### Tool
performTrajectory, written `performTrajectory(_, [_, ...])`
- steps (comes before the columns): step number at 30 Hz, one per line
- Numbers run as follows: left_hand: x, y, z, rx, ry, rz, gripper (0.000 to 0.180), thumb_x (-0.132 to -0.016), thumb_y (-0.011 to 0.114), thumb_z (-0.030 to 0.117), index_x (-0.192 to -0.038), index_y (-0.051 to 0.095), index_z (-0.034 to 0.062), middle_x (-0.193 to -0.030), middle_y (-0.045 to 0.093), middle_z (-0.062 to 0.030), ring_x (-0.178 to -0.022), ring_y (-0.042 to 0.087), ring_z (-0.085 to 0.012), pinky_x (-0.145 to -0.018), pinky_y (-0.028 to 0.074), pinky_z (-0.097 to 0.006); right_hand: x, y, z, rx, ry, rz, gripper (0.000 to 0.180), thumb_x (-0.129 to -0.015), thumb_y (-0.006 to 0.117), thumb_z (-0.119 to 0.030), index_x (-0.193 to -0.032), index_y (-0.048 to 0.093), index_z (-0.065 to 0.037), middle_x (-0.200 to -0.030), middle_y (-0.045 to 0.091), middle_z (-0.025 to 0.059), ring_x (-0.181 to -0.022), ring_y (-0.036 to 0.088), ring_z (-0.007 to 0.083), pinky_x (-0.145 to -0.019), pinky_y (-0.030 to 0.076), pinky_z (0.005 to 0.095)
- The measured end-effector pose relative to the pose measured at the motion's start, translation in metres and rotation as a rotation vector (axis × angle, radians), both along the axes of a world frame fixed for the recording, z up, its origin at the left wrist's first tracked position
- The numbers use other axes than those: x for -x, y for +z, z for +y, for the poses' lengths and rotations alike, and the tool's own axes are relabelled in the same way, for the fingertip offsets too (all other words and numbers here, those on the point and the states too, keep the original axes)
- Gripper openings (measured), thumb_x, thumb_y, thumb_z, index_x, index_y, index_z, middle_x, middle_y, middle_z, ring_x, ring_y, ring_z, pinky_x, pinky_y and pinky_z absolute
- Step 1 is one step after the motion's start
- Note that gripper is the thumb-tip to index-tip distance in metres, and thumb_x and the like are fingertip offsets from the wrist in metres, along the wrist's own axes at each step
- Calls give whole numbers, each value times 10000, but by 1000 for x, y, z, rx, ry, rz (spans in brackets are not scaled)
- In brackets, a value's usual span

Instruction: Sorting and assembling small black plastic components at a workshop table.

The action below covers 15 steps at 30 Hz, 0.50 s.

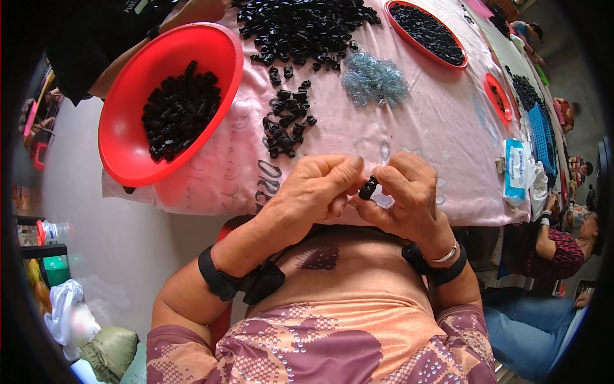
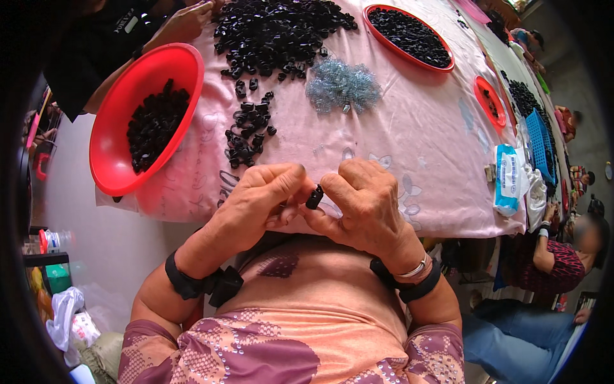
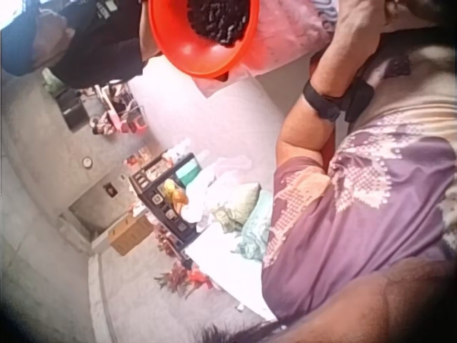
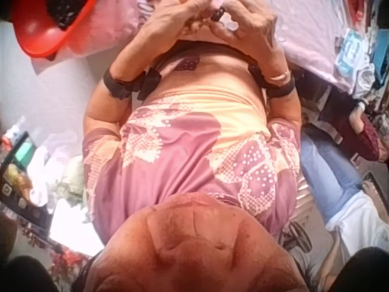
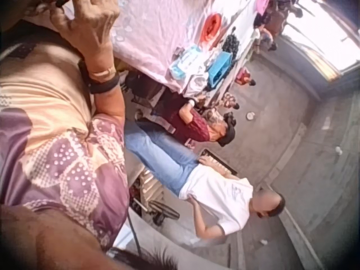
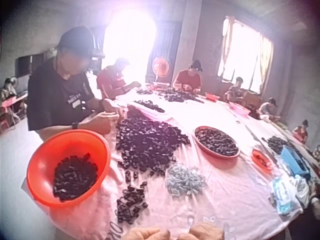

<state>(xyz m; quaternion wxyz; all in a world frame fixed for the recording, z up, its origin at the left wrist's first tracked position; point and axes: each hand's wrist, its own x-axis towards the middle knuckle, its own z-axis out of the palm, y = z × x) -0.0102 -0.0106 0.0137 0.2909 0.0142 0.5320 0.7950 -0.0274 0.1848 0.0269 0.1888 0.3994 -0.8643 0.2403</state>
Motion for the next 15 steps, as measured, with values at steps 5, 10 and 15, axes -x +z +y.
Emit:
performTrajectory(5, [2, -5, 0, -72, 128, -105, 513, -993, 467, 474, -961, 642, -8, -734, 553, -15, -561, 492, -48, -417, 320, -169, 3, -5, 5, 106, 42, -5, 343, -683, 786, -324, -746, 573, -63, -585, 405, 55, -498, 454, 228, -483, 349, 366])
performTrajectory(10, [2, -6, -1, -117, 131, -115, 533, -994, 459, 479, -953, 634, -23, -761, 560, -41, -550, 499, -69, -409, 323, -176, 5, -7, 7, 160, 61, 23, 334, -664, 793, -291, -768, 587, -50, -586, 411, 47, -486, 446, 219, -472, 341, 351])
performTrajectory(15, [2, -6, -1, -91, 114, -102, 555, -989, 452, 502, -944, 630, -22, -750, 558, -38, -540, 499, -67, -402, 330, -179, 6, -9, 9, 221, 73, 9, 324, -668, 795, -273, -744, 577, -46, -580, 412, 46, -479, 444, 211, -460, 334, 341])
